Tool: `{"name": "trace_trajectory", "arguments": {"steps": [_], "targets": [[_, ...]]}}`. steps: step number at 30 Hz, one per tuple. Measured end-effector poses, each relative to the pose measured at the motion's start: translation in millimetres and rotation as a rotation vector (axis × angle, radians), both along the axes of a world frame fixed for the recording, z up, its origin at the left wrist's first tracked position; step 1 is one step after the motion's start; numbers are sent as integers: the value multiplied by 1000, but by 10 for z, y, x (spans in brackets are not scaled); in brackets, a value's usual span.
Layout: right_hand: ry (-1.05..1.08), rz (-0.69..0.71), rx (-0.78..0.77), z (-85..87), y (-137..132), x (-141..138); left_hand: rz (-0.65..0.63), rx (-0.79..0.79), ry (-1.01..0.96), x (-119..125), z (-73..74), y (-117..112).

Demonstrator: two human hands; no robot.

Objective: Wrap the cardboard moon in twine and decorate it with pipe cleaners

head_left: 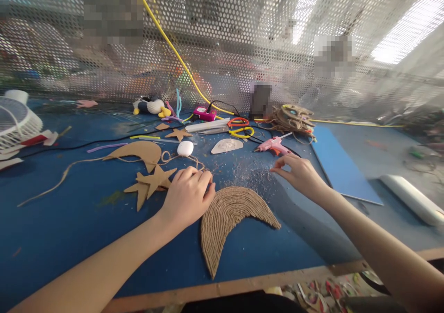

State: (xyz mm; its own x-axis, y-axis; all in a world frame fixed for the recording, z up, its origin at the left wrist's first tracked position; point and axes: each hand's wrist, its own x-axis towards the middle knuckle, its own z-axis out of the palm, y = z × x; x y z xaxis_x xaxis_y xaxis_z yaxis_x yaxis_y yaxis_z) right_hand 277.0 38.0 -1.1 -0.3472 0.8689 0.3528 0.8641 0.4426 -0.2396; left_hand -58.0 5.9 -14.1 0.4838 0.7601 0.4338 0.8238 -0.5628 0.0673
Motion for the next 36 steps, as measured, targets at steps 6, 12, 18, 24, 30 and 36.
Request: {"name": "trace_trajectory", "arguments": {"steps": [6,12,18,24,30,36], "targets": [[31,113,30,222,362,-275,-24,22,-3,2,-5,-11],[58,28,47,350,891,-608,-26,41,7,-14,-4,-7],[3,166,25,355,1274,-902,-57,55,37,-18,-2,-28],[-116,400,-77,214,1411,-1133,-140,29,64,-15,0,-69],[-123,378,-67,147,1410,-1140,-183,-8,85,-22,0,-80],[-93,274,-42,371,1019,-971,-218,-75,71,-20,6,-77]]}}
